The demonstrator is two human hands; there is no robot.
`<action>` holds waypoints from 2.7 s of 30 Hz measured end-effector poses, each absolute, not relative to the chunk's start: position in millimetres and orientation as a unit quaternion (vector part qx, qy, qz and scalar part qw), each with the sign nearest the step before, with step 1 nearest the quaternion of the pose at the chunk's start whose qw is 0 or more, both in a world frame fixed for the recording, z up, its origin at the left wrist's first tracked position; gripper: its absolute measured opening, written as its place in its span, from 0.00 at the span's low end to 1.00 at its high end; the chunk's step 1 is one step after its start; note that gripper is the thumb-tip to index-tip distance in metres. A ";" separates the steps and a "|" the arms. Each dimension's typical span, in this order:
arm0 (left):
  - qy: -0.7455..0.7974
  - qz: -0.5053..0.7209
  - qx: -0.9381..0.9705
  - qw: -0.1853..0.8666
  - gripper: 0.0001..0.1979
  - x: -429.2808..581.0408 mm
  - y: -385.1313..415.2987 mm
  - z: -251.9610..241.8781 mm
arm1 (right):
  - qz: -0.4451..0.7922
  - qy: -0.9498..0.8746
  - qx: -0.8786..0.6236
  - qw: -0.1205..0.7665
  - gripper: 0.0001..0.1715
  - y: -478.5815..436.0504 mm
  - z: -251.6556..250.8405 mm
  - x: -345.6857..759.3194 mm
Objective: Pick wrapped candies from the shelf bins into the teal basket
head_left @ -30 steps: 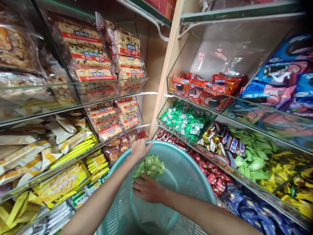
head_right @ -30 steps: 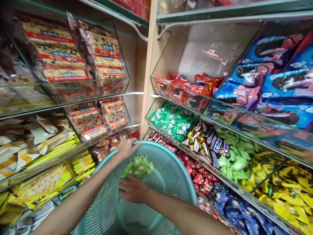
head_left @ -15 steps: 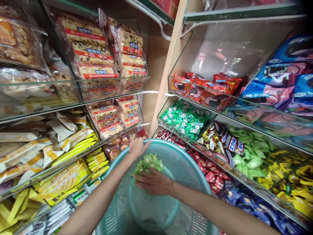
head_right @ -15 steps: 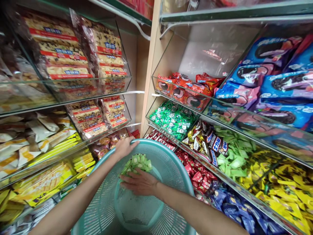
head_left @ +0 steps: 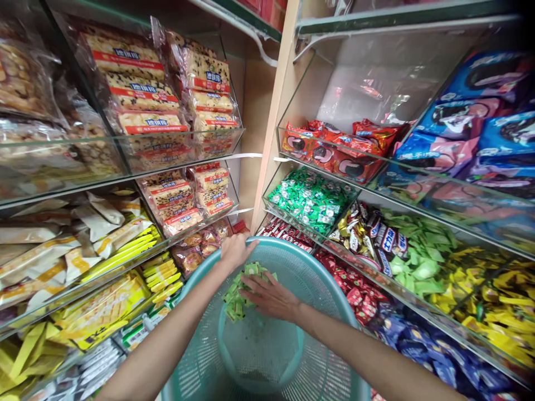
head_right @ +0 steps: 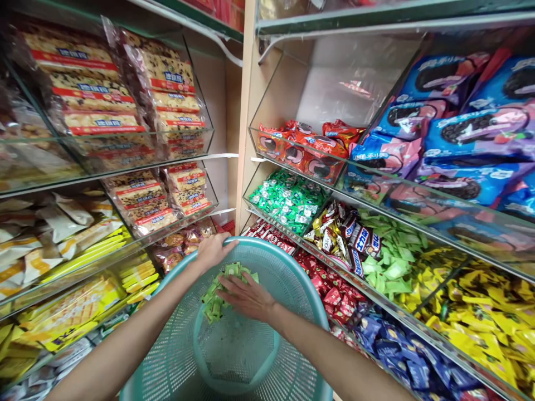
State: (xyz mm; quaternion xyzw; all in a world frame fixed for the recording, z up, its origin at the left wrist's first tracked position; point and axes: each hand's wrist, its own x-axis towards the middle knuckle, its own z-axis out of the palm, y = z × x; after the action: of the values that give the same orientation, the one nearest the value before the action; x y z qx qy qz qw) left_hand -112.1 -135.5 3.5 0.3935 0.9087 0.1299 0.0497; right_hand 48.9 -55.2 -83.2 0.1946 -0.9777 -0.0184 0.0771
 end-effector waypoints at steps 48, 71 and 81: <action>0.897 0.108 0.429 0.020 0.30 -102.0 -112.9 4.6 | 0.102 -0.971 -0.157 0.152 0.33 -89.8 -77.0 25.0; 0.902 0.116 0.413 0.043 0.28 -109.0 -122.1 -0.8 | 0.175 -0.976 0.019 -0.131 0.11 -53.9 -25.5 93.8; 0.907 0.109 0.403 0.046 0.26 -106.3 -124.0 2.8 | 0.155 -0.972 0.022 -0.175 0.16 -69.2 -47.9 90.1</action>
State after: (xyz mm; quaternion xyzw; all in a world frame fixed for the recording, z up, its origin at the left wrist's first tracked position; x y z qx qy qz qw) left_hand -106.3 -124.0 2.8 0.4034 0.9073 0.1093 0.0461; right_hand 90.1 -69.2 -47.9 0.0219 -0.9720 0.1552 -0.1752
